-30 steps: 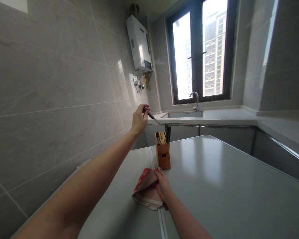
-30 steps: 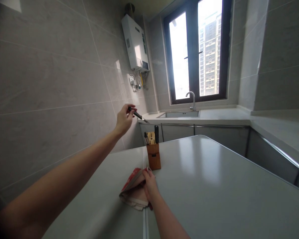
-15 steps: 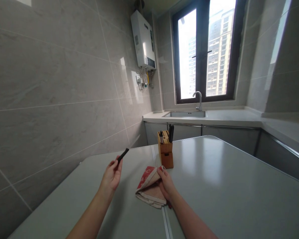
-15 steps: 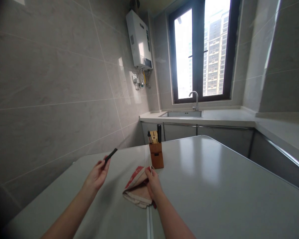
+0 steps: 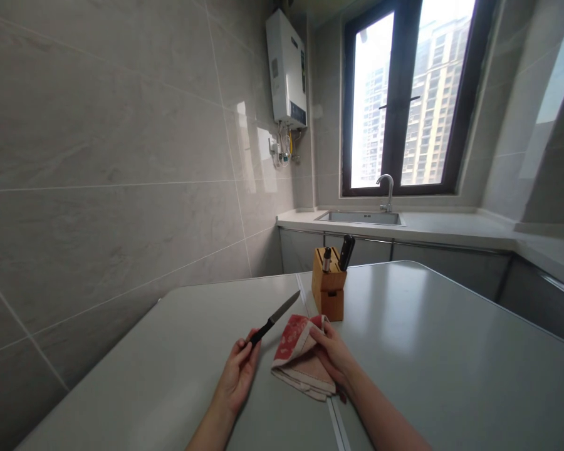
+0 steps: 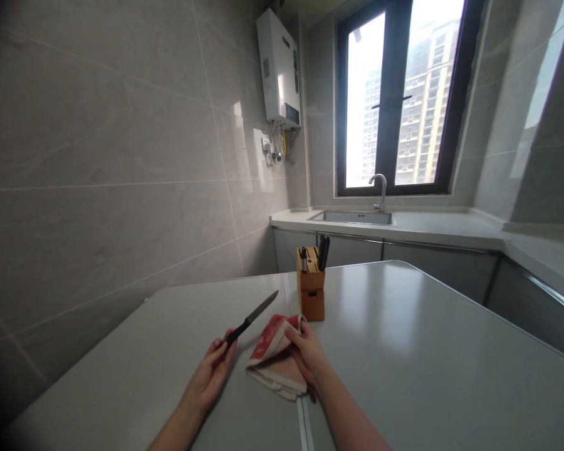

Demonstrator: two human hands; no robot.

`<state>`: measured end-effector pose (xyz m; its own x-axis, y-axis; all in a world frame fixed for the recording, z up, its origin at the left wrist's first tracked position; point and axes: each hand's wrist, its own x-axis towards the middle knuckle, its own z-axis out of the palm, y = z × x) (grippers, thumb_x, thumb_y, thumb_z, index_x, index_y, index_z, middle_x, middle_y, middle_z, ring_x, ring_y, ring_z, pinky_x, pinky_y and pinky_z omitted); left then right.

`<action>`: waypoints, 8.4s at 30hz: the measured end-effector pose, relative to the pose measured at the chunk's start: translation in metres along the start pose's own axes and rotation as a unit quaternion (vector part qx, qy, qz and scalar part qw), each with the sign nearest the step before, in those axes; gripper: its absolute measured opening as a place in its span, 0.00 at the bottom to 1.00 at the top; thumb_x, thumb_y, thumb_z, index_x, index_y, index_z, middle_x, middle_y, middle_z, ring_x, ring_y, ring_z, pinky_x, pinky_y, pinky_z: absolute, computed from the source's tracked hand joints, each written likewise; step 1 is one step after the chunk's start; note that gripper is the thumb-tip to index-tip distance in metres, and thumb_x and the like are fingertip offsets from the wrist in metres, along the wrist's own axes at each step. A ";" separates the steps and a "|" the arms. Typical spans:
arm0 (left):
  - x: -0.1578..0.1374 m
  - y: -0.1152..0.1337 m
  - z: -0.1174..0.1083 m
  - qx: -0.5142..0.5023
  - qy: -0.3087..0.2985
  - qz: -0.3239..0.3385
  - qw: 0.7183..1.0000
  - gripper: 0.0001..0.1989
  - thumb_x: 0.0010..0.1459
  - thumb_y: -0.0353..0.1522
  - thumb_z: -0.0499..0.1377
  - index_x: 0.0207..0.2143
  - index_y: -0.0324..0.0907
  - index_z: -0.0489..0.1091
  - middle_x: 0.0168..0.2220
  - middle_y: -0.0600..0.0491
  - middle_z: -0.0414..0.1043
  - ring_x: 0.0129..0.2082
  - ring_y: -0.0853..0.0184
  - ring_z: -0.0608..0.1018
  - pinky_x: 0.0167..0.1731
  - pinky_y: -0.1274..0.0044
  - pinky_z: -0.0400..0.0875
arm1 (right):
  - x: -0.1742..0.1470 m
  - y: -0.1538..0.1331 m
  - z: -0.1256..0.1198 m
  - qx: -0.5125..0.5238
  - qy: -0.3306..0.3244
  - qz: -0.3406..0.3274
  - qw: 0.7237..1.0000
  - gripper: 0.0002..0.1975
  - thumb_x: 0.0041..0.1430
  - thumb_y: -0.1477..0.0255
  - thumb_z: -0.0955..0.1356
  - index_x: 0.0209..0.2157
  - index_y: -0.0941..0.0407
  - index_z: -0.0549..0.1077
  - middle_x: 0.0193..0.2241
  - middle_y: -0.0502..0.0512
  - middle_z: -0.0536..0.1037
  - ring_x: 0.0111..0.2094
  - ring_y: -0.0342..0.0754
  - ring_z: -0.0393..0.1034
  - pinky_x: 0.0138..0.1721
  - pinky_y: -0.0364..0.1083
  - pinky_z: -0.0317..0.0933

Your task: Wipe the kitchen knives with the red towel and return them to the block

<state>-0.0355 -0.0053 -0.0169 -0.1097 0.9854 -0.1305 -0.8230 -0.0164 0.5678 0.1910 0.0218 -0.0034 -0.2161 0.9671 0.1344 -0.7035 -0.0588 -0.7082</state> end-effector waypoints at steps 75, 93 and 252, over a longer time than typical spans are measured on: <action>-0.018 -0.009 0.015 0.217 -0.128 -0.083 0.964 0.15 0.47 0.25 0.65 0.39 0.32 0.70 0.40 0.39 0.75 0.39 0.62 0.78 0.44 0.76 0.70 | -0.009 0.003 0.011 -0.057 -0.054 0.058 0.995 0.19 0.42 0.77 0.73 0.39 0.56 0.68 0.35 0.55 0.78 0.38 0.52 0.72 0.46 0.55 0.61; -0.012 -0.008 0.007 0.134 -0.115 -0.083 0.981 0.10 0.54 0.28 0.59 0.40 0.34 0.70 0.40 0.41 0.74 0.37 0.67 0.77 0.41 0.78 0.70 | -0.009 0.000 0.014 -0.040 -0.062 0.066 0.995 0.12 0.46 0.75 0.71 0.35 0.58 0.71 0.35 0.57 0.78 0.39 0.52 0.72 0.49 0.54 0.59; -0.027 -0.003 0.027 0.184 -0.153 -0.115 0.964 0.13 0.49 0.29 0.63 0.39 0.34 0.71 0.40 0.39 0.75 0.40 0.57 0.77 0.45 0.69 0.68 | -0.006 0.000 0.012 -0.024 -0.051 0.071 0.996 0.14 0.45 0.71 0.73 0.36 0.59 0.72 0.35 0.58 0.78 0.38 0.51 0.72 0.50 0.54 0.58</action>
<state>-0.0149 -0.0271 0.0062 0.2689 0.9604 -0.0732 -0.5462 0.2146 0.8097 0.1844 0.0130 0.0043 -0.3803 0.9197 0.0976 -0.6277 -0.1792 -0.7575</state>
